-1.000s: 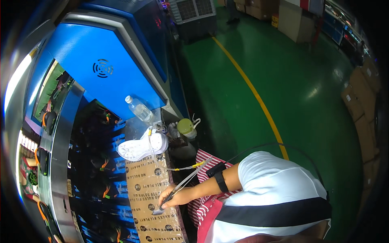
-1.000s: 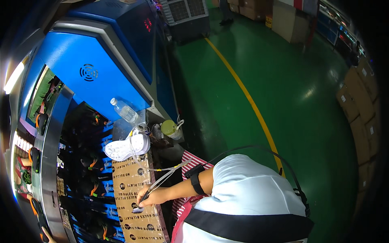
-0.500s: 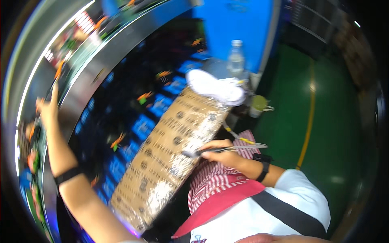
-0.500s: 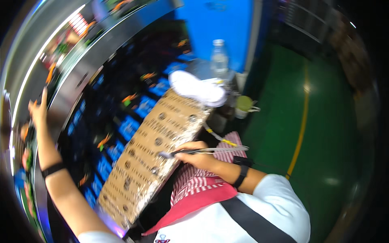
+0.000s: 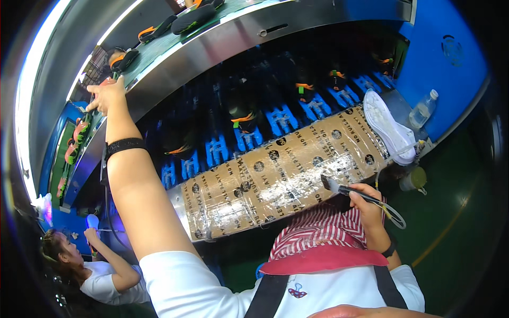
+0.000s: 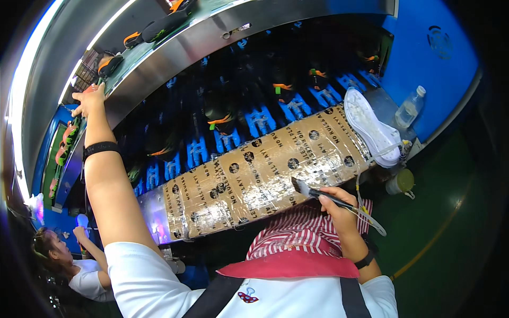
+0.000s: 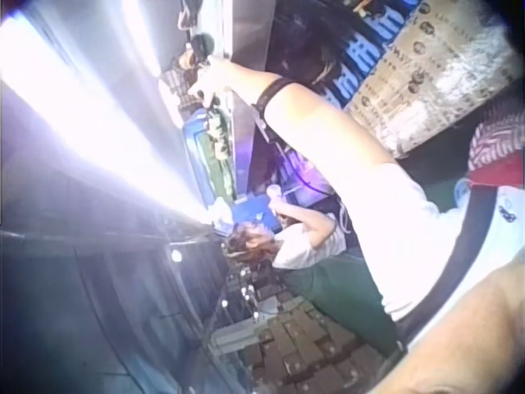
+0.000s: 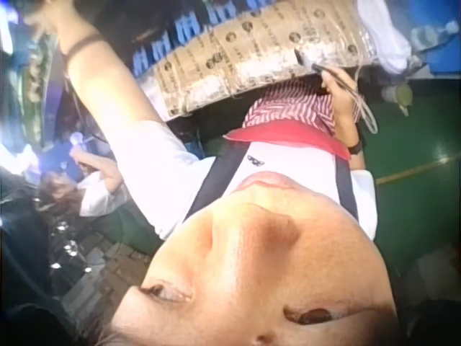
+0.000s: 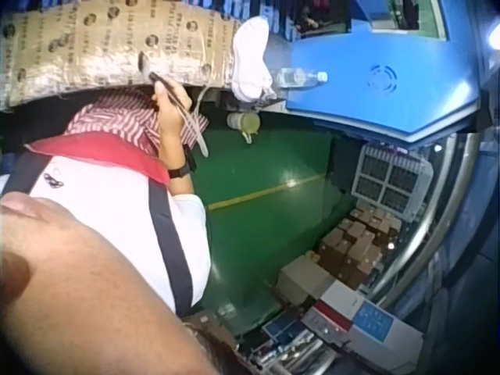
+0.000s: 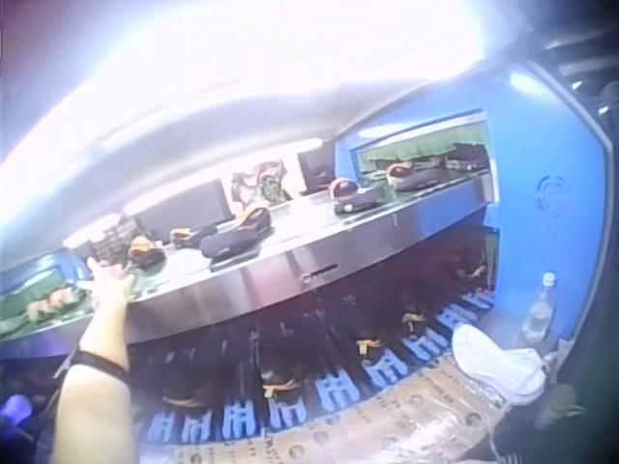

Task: The recorder uses a specialized brush or dispenser tool to apply a clear adhesive or primer to the interior surfaces and perimeter of black shoe soles.

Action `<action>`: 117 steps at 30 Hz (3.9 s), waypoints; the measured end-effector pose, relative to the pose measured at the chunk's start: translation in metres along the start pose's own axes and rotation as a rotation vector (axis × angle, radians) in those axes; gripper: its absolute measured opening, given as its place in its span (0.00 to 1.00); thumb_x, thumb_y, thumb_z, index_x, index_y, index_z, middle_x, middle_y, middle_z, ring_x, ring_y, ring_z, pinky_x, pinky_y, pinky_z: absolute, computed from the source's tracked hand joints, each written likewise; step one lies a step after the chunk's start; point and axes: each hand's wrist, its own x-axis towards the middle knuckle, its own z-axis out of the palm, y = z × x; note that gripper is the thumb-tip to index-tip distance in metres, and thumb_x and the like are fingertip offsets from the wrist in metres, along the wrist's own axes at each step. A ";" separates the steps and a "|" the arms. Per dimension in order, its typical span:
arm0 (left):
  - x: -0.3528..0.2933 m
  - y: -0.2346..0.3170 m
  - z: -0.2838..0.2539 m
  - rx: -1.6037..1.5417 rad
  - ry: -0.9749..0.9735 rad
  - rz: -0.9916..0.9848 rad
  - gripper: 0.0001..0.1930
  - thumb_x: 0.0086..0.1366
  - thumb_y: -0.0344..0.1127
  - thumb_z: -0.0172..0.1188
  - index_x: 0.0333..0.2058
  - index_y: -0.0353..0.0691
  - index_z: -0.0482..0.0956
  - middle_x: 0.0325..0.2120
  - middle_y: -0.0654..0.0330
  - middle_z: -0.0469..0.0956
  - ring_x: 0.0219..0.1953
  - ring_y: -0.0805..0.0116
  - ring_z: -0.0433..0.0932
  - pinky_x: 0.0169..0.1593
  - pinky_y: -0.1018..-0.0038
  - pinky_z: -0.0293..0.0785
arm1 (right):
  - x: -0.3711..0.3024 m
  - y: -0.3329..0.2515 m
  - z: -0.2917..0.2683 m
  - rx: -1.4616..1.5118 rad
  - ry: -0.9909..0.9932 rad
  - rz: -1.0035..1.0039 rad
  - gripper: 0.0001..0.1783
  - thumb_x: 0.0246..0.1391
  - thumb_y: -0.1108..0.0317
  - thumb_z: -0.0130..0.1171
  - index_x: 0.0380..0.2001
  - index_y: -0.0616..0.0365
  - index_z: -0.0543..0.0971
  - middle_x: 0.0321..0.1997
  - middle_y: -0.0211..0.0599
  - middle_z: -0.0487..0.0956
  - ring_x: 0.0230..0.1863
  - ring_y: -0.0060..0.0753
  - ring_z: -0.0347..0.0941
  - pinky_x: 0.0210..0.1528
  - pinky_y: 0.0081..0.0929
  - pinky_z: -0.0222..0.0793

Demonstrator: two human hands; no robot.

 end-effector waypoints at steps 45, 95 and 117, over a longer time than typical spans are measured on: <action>-0.412 -0.279 -0.073 -1.096 -1.447 0.213 0.17 0.58 0.23 0.53 0.46 0.38 0.61 0.64 0.44 0.36 0.51 0.66 0.70 0.45 0.73 0.72 | -0.009 -0.008 -0.016 0.160 0.145 -0.114 0.14 0.52 0.67 0.60 0.40 0.65 0.78 0.20 0.28 0.74 0.19 0.11 0.65 0.21 0.08 0.54; -0.482 -0.198 -0.043 -1.597 -2.184 -0.928 0.34 0.59 0.64 0.49 0.54 0.42 0.65 0.50 0.53 0.70 0.49 0.61 0.73 0.54 0.64 0.69 | -0.006 -0.058 0.073 -0.437 -0.329 -0.951 0.11 0.37 0.71 0.62 0.28 0.61 0.77 0.22 0.39 0.74 0.23 0.39 0.72 0.25 0.30 0.68; -0.487 -0.195 -0.046 -1.614 -2.052 -1.234 0.32 0.62 0.63 0.42 0.52 0.41 0.68 0.47 0.51 0.73 0.49 0.57 0.74 0.53 0.61 0.71 | -0.010 -0.032 0.059 -0.535 -0.222 -0.963 0.13 0.33 0.74 0.65 0.29 0.63 0.77 0.19 0.37 0.72 0.20 0.36 0.71 0.20 0.28 0.66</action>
